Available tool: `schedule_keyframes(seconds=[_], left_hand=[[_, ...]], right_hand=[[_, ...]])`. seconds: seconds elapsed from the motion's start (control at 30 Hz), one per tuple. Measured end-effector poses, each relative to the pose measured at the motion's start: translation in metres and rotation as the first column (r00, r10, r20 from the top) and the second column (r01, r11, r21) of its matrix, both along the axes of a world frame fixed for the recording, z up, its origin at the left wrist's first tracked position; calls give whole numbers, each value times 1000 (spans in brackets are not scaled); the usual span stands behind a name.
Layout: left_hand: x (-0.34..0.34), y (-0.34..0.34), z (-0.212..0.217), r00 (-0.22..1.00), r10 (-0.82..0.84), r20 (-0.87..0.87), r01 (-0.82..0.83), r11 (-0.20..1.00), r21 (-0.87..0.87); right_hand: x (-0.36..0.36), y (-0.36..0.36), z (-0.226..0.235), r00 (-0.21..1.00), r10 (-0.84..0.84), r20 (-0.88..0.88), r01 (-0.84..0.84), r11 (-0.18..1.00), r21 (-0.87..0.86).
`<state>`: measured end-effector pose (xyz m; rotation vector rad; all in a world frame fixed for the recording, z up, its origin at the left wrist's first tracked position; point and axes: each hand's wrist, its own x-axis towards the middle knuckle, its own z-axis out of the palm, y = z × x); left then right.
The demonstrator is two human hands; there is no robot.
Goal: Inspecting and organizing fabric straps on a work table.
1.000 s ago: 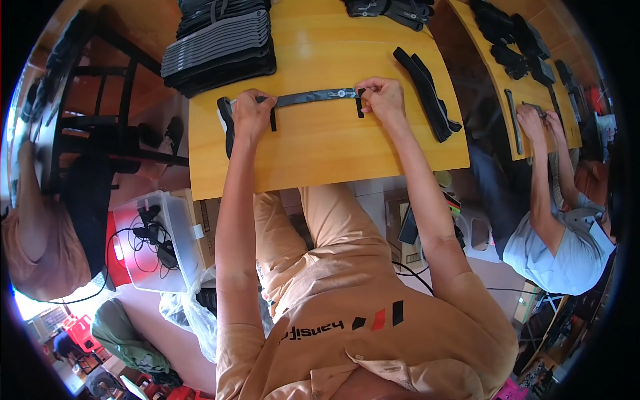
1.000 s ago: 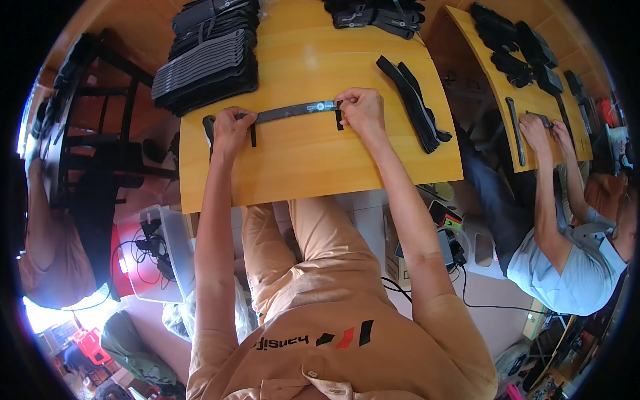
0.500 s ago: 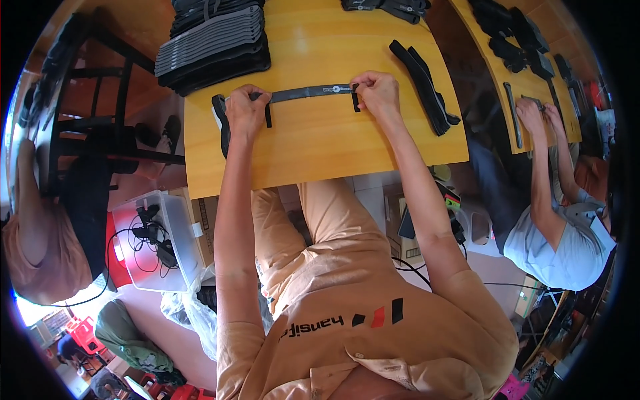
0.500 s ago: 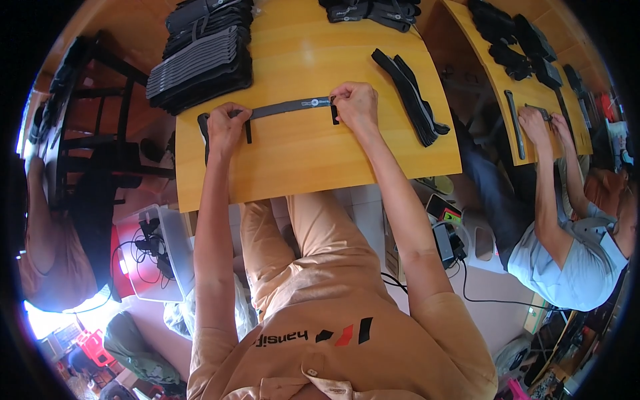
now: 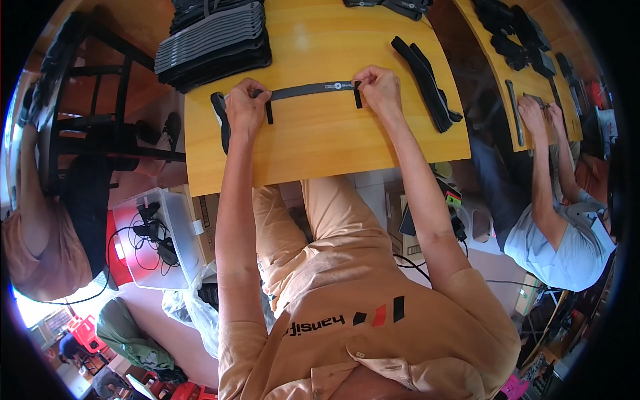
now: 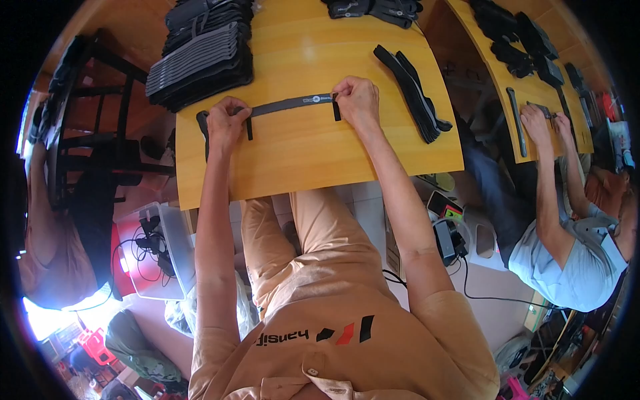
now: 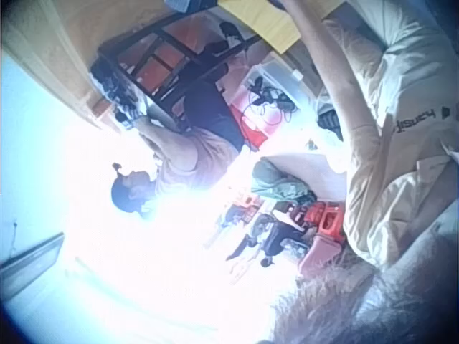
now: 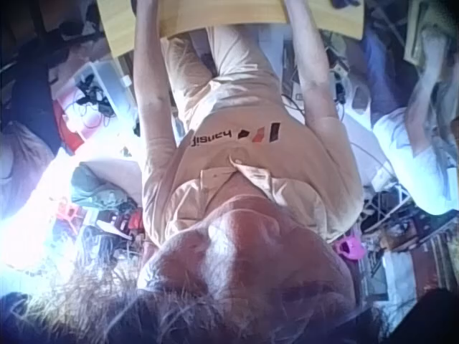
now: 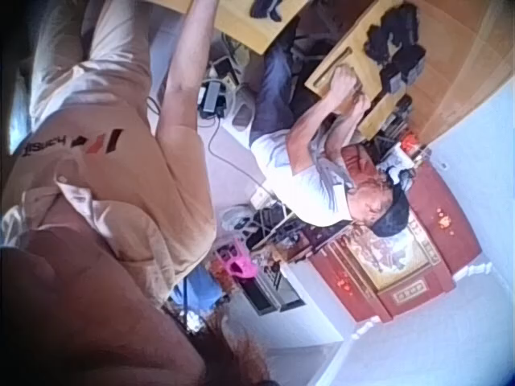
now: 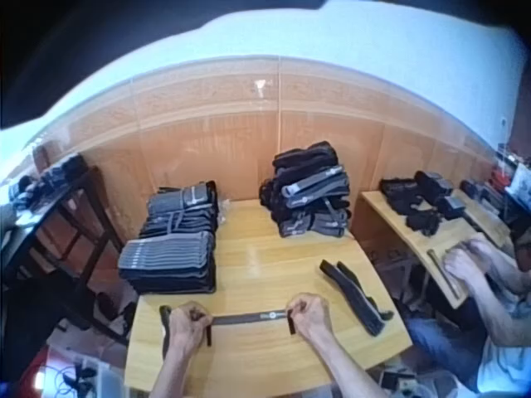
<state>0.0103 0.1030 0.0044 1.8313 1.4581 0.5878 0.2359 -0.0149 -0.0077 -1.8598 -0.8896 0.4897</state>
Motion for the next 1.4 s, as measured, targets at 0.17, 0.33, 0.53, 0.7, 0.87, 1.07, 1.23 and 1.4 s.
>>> schedule_keyframes(seconds=[0.17, 0.33, 0.53, 0.7, 0.87, 1.07, 1.23, 1.4], left_hand=[[-1, 2, -12, 1000, -10, 24, 9, 999, 45], [-5, -3, -16, 998, -37, 51, 31, 993, 116], [4, -25, -1, 993, -27, -116, 74, 901, 426], [5, -32, 9, 955, 64, -291, 54, 923, 381], [-1, -33, 18, 955, 75, -288, 60, 900, 432], [11, -59, 23, 970, -169, -173, 240, 767, 596], [16, -68, -2, 834, -248, -493, 518, 662, 541], [8, -66, -13, 804, -311, -507, 553, 703, 446]], right_hand=[[-3, -2, 8, 998, 5, -55, -7, 999, -34], [-1, -2, 4, 995, 31, -95, -33, 999, -18], [-3, -3, 9, 993, 34, -110, -39, 998, -41], [0, -3, 8, 995, 57, -81, -59, 998, -27], [4, -6, 6, 987, 101, -122, -96, 994, 44], [-22, -26, 14, 900, -38, 433, -64, 974, 219], [-69, -25, 6, 605, 338, 721, -356, 925, -135], [-63, -39, -1, 613, 386, 689, -273, 922, -273]])
